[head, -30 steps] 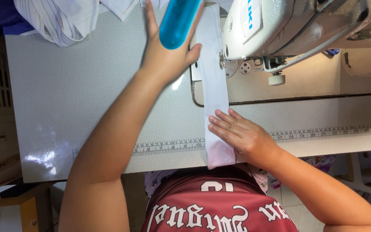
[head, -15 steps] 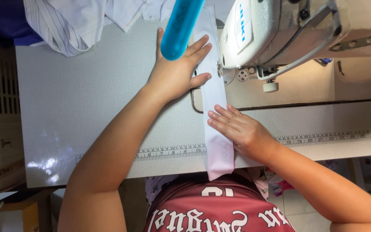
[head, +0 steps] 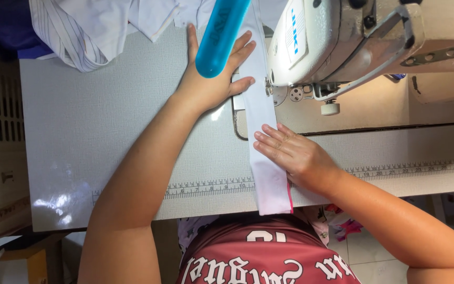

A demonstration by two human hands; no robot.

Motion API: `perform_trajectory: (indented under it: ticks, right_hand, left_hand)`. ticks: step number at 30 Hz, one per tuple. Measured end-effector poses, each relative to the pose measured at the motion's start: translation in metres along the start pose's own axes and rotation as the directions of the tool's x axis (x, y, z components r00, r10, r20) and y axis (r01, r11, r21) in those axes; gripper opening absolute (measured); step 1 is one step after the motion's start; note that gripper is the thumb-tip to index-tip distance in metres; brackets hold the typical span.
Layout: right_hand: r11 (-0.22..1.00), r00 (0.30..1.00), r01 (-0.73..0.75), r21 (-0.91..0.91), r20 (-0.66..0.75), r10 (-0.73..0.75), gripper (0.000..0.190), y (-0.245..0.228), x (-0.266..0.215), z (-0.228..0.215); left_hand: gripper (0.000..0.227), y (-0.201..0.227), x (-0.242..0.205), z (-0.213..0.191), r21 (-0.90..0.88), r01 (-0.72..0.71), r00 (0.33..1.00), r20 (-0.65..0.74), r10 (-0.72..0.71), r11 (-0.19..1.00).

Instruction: Folding, aligning, and trimming white fabric strips at a sewing machine station.

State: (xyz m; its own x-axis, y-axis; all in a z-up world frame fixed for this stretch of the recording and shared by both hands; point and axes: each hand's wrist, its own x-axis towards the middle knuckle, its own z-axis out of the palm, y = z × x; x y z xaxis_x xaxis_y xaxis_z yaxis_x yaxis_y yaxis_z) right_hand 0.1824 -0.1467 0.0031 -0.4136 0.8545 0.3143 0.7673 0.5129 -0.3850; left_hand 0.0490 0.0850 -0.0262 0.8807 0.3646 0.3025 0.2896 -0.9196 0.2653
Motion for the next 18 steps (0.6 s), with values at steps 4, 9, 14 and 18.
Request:
perform_trajectory:
  ticks: [4, 9, 14, 18]
  right_hand:
    - [0.999, 1.000, 0.020, -0.034, -0.004, -0.020, 0.032, -0.001, 0.002, -0.002]
    - [0.998, 0.999, 0.037, -0.048, -0.005, -0.038, 0.033, -0.001, 0.005, -0.005]
    - [0.995, 0.999, 0.050, -0.087, 0.001, -0.050, 0.032, 0.000, 0.006, -0.005]
    - [0.996, 1.000, 0.017, -0.083, 0.023, -0.015, 0.034, 0.006, 0.001, 0.003]
  left_hand:
    - [0.064, -0.007, 0.005, 0.003, 0.022, -0.003, 1.000, 0.030, 0.002, 1.000]
    - [0.067, -0.015, 0.013, 0.003, 0.073, 0.010, 0.991, 0.136, -0.020, 0.997]
    - [0.065, -0.020, 0.014, 0.015, 0.107, 0.003, 1.000, -0.001, -0.003, 0.994]
    - [0.046, 0.024, 0.005, -0.005, -0.061, 0.079, 0.960, -0.265, -0.093, 0.995]
